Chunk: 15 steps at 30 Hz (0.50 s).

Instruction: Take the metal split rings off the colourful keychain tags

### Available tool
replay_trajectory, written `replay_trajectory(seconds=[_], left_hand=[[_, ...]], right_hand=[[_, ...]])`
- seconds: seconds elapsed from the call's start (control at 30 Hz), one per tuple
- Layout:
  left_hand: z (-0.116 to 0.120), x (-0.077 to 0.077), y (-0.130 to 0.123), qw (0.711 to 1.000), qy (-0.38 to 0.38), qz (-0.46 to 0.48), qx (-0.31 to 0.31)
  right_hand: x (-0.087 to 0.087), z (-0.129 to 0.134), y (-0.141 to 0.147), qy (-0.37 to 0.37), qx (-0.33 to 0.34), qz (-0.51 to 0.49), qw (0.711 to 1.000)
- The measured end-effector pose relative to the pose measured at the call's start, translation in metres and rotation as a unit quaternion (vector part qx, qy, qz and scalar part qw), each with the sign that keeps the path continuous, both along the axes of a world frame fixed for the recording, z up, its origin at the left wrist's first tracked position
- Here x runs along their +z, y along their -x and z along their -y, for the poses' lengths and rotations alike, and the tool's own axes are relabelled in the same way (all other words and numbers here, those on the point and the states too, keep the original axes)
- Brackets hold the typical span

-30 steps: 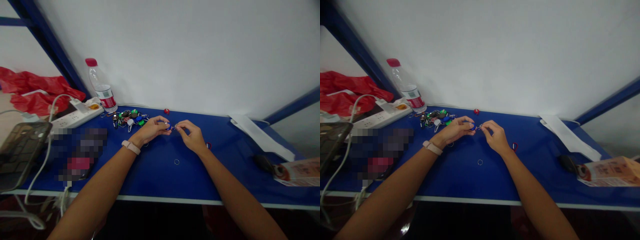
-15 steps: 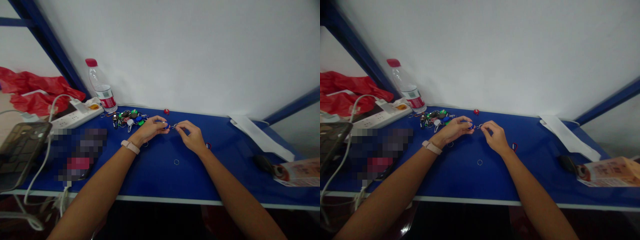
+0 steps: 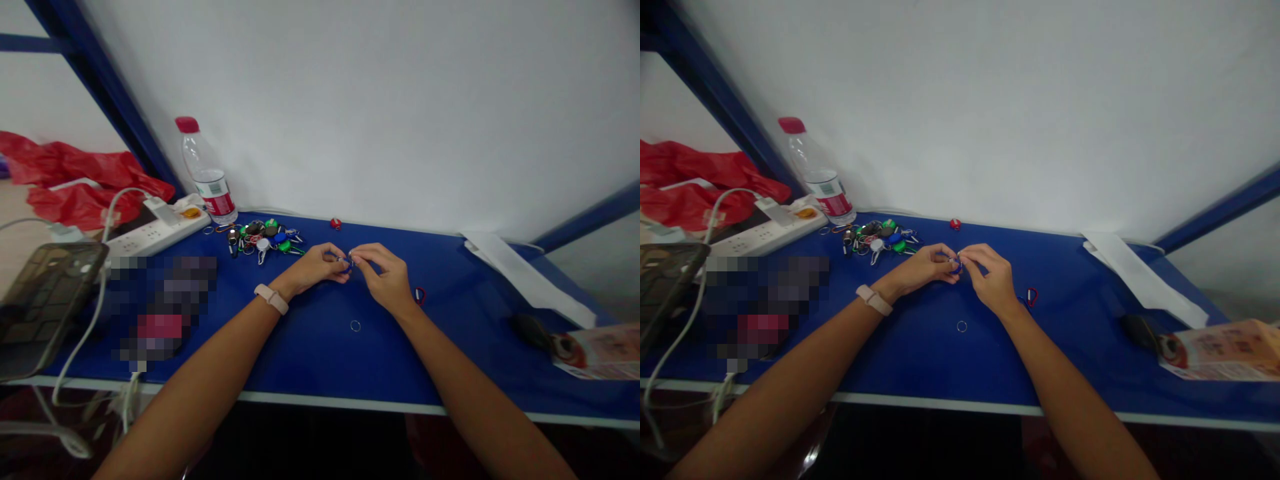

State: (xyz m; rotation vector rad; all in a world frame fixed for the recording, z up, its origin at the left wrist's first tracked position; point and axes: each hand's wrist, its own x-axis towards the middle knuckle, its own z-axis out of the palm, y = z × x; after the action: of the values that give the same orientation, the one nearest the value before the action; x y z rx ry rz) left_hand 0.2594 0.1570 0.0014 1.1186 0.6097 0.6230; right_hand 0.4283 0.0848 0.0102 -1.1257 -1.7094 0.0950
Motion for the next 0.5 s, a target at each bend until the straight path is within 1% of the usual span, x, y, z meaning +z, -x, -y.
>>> replay_trajectory(seconds=[0.1,0.3,0.4,0.5], left_hand=[[0.0009,-0.0018,-0.0011,1.000,-0.011,-0.004,0.003],[0.0011,-0.0013,-0.0014,0.998,-0.057,-0.006,0.006],[-0.0010,-0.0005,-0.0007,0.997,-0.078,-0.014,0.012],[-0.0034,-0.0001,0.0000,0.995,-0.097,-0.033,0.012]], right_hand=[[0.0004,0.0012,0.0024,0.009,0.009,-0.004,1.000],[-0.0007,0.0020,0.0059,0.022,0.031,-0.015,0.999],[-0.0017,0.0012,0.0053,0.010,0.034,0.004,0.999],[-0.0027,0.0000,0.0026,-0.012,0.023,0.039,0.999]])
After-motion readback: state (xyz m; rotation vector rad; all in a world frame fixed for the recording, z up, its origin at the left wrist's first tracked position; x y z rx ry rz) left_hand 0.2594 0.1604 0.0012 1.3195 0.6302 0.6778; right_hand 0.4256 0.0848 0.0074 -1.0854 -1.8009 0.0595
